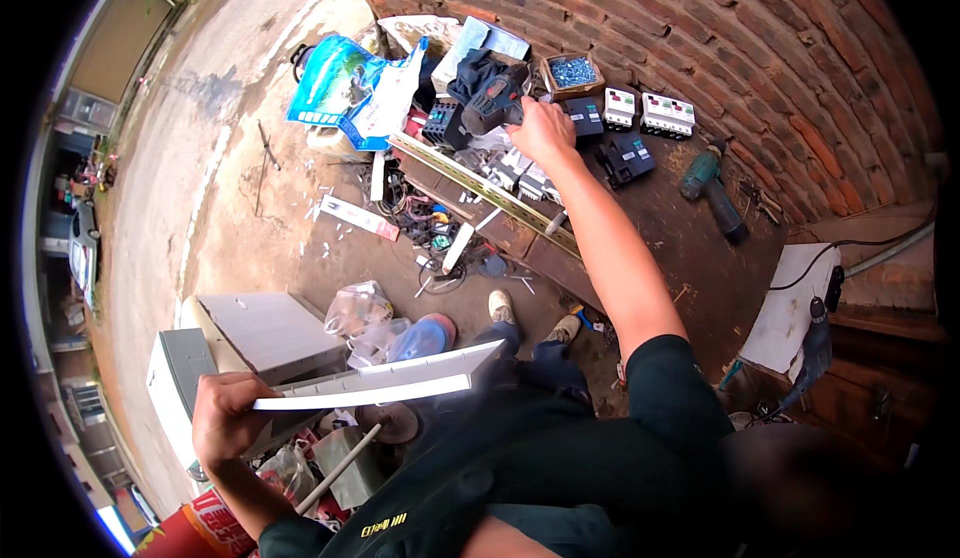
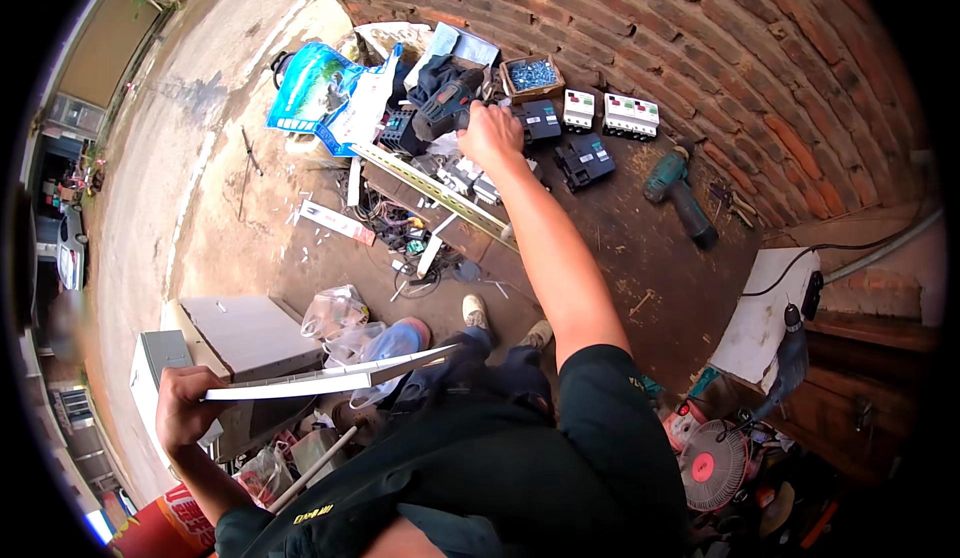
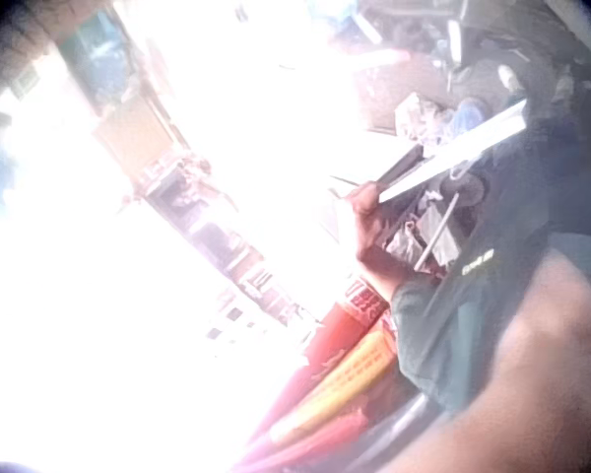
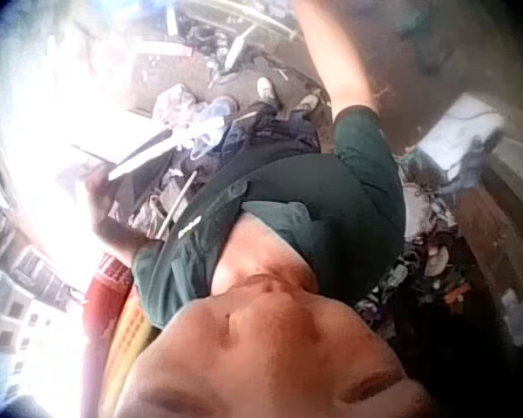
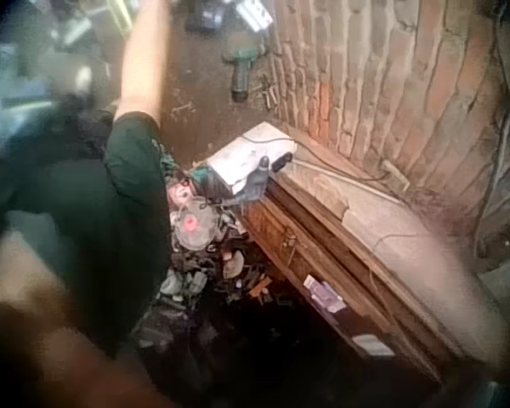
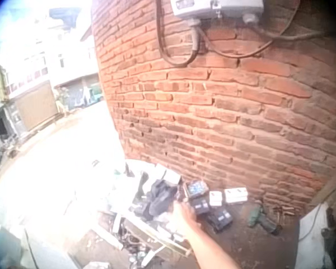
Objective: The person uses a corded drill to fasten two metal DIN rails onto a white panel. They then pick up several circuit breakers and a black electrical component, placing them onto the panel to align with the rails.
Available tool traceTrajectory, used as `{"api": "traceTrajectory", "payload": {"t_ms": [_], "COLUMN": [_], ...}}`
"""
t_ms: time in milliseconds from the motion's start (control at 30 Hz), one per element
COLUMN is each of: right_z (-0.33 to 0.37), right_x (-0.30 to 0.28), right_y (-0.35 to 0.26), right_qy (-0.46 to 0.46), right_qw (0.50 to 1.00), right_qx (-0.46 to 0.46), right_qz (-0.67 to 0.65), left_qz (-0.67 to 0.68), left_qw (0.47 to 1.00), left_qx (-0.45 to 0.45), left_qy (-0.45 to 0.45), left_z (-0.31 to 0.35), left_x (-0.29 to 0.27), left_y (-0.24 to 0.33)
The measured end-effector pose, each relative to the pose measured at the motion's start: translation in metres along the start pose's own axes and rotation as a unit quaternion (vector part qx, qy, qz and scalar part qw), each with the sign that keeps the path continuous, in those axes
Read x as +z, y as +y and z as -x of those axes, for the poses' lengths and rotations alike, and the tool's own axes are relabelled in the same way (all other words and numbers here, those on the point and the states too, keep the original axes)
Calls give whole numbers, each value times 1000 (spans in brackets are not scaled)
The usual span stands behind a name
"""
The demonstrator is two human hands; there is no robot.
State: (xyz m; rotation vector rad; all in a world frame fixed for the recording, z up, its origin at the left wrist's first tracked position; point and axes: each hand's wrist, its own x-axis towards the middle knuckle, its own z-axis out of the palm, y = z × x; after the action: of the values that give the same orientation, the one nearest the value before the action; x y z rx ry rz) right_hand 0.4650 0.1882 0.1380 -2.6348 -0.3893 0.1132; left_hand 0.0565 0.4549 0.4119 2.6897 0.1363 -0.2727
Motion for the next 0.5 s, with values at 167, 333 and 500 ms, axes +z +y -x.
{"api": "traceTrajectory", "payload": {"t_ms": [167,333,500], "right_z": [-41,-46,-41], "right_x": [24,41,35], "right_y": [-1,5,14], "right_qy": [-54,-59,-61], "right_qw": [996,996,994], "right_qx": [5,46,53], "right_qz": [64,50,78], "left_qz": [8,-7,-23], "left_qw": [1000,1000,997], "left_qx": [2,11,71], "left_qy": [9,0,-9], "left_z": [-4,-25,-59], "left_x": [-7,-16,-24], "left_y": [-33,-51,-43]}}
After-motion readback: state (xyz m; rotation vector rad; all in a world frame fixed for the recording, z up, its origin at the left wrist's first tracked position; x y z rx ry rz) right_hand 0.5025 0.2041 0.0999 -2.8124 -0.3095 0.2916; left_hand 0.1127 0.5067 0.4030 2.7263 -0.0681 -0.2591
